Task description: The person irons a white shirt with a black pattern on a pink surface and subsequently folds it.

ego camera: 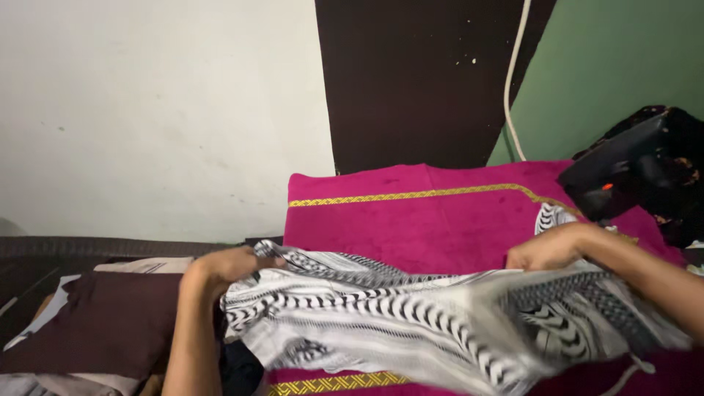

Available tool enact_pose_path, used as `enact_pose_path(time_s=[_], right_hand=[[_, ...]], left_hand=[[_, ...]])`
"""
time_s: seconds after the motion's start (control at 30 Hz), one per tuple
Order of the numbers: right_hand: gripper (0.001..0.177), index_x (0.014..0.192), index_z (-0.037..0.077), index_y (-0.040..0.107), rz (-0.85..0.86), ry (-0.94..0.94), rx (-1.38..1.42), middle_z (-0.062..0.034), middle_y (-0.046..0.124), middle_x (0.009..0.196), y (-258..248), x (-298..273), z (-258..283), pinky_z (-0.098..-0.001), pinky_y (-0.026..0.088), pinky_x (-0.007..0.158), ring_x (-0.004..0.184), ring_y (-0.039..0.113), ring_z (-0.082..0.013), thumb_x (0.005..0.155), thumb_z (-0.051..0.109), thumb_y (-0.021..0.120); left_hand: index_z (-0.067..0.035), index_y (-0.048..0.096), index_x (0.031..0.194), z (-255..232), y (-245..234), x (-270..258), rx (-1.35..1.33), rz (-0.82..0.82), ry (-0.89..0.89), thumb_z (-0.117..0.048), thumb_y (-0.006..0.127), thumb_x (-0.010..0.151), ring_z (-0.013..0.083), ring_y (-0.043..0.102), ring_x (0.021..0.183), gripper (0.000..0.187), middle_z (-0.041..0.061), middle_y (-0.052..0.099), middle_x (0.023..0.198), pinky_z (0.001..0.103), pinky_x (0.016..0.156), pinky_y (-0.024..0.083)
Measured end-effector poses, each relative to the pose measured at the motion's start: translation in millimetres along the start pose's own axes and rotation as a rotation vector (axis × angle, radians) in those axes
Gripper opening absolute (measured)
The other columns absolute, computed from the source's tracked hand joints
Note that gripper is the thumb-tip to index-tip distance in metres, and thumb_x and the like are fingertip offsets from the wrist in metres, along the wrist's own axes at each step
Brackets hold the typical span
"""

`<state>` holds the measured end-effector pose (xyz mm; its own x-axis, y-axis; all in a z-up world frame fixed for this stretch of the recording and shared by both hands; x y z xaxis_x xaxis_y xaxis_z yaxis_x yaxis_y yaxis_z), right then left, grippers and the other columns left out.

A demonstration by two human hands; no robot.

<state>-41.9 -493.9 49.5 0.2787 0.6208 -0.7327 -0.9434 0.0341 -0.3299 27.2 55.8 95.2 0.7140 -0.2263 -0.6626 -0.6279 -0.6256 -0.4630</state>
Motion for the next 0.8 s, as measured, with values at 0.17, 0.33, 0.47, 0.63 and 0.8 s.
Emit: enact_pose_path(time_s=[0.17,0.33,0.47,0.63,0.8], right_hand=[[0.043,0.112,0.006,0.077,-0.626,0.309,0.039,-0.0060,0.079,0.096,-41.0,-21.9,19.9,-0.0351,0.057,0.076,0.085,0.069,-0.0173,0.095,0.042,0.061],[0.052,0.130,0.011,0.062,-0.910,0.226,-0.219,-0.0145,0.070,0.122,-38.4,-17.4,9.2,-0.0402,0.053,0.095,0.111,0.069,-0.0279,0.083,0.032,0.065],[0.048,0.128,0.010,0.065,-0.850,0.236,-0.216,-0.0149,0.072,0.119,-5.7,-36.0,18.1,-0.0414,0.054,0.095,0.108,0.070,-0.0279,0.087,0.034,0.061],[0.045,0.125,0.009,0.069,-0.456,0.312,-0.104,-0.0155,0.075,0.114,58.3,-35.4,20.8,-0.0433,0.055,0.095,0.102,0.072,-0.0280,0.094,0.038,0.053],[0.047,0.122,0.008,0.073,-0.444,0.324,0.124,-0.0161,0.078,0.110,30.3,-36.0,9.0,-0.0453,0.056,0.095,0.097,0.074,-0.0280,0.100,0.041,0.046]], left_hand=[[-0.011,0.052,0.144,-40.3,-1.2,13.1,0.494,-0.312,0.013,-0.050,0.079,0.083,0.0372,0.060,0.129,0.077,0.021,0.062,0.138,0.048,0.110,0.049],[-0.005,0.047,0.148,-109.5,75.1,36.8,0.569,-0.725,0.761,-0.056,0.075,0.087,0.0460,0.048,0.134,0.084,0.028,0.052,0.142,0.056,0.112,0.040],[-0.005,0.053,0.138,-120.7,106.2,49.2,0.640,-0.592,0.695,-0.060,0.080,0.078,0.0432,0.050,0.131,0.086,0.026,0.054,0.137,0.057,0.110,0.038],[-0.012,0.072,0.128,-99.2,102.0,63.3,0.583,-0.097,0.408,-0.059,0.074,0.065,0.0326,0.076,0.113,0.079,0.019,0.078,0.120,0.043,0.106,0.055],[-0.003,0.062,0.136,-81.1,74.5,67.8,0.654,0.146,0.401,-0.058,0.088,0.070,0.0353,0.060,0.131,0.090,0.021,0.064,0.137,0.041,0.113,0.045]])
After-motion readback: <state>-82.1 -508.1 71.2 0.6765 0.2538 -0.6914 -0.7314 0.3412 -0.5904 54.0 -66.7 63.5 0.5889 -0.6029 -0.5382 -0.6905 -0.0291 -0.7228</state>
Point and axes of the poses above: each hand's wrist, its own x-axis towards the middle knuckle, its own y-axis out of the palm, z = x × y, the point moved 7 cm from there along x, towards the middle knuckle
